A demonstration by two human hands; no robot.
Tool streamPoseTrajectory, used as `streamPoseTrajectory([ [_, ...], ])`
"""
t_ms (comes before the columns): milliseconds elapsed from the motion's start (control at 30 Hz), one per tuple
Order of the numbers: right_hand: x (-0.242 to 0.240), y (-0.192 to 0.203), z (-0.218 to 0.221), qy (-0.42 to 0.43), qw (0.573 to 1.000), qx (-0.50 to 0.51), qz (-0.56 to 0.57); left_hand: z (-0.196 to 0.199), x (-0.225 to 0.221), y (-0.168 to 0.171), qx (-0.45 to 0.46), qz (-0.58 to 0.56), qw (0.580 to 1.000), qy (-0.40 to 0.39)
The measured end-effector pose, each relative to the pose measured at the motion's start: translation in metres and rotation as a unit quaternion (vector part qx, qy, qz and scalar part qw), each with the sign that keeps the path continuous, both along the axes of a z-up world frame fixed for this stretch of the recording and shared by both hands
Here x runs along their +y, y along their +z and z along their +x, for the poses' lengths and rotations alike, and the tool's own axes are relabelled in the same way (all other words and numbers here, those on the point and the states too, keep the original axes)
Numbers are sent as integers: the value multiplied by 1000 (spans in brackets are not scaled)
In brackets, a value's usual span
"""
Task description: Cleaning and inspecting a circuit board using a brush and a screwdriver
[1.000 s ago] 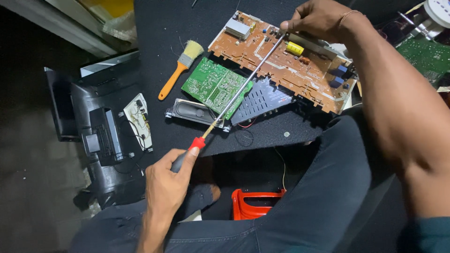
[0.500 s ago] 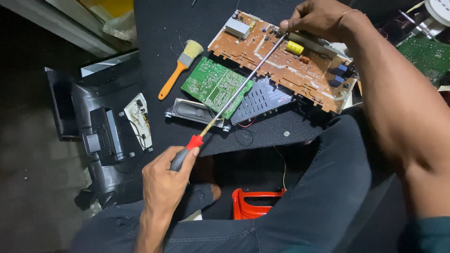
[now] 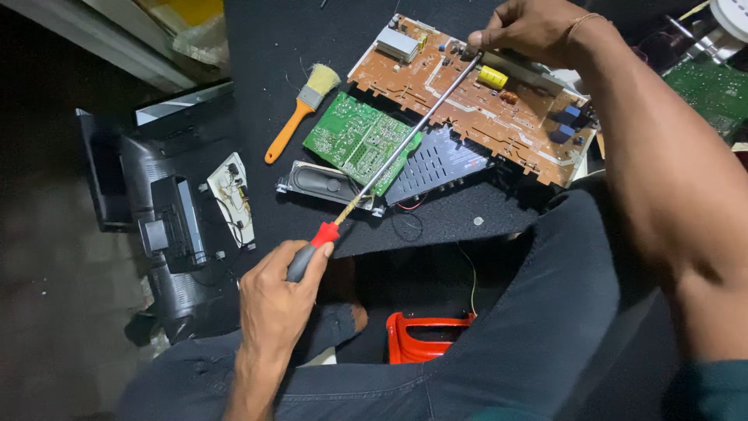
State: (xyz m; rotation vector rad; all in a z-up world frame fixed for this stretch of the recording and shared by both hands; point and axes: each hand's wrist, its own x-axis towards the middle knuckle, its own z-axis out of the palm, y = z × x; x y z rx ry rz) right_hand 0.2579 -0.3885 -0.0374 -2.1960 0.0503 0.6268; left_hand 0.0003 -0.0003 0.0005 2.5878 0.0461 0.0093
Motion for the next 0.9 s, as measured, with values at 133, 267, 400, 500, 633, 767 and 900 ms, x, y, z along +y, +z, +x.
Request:
streamPoseTrajectory([
  [133, 1, -2, 1, -8, 1000, 8, -19, 1, -1, -2, 9, -7, 1000, 11],
  [267, -3, -8, 4, 13, 999, -10, -27, -1, 1, -9, -47, -4, 998, -32],
  [400, -8, -18, 9, 9, 999, -15, 29, -5, -6, -4, -106, 60, 991, -50],
  [500, -7, -18, 9, 16, 999, -37, 20, -8, -10, 3, -157, 101, 980, -75],
  [633, -2, -19, 9, -9, 998, -14, 60, -6, -14, 17, -266, 173, 939, -131],
  [767, 9, -21, 1, -69, 996, -44, 24, -6, -20, 20, -295, 221, 922, -121],
  [900, 13, -44, 5, -103, 989, -105, 9, -7, -27, 33, -305, 235, 915, -121],
])
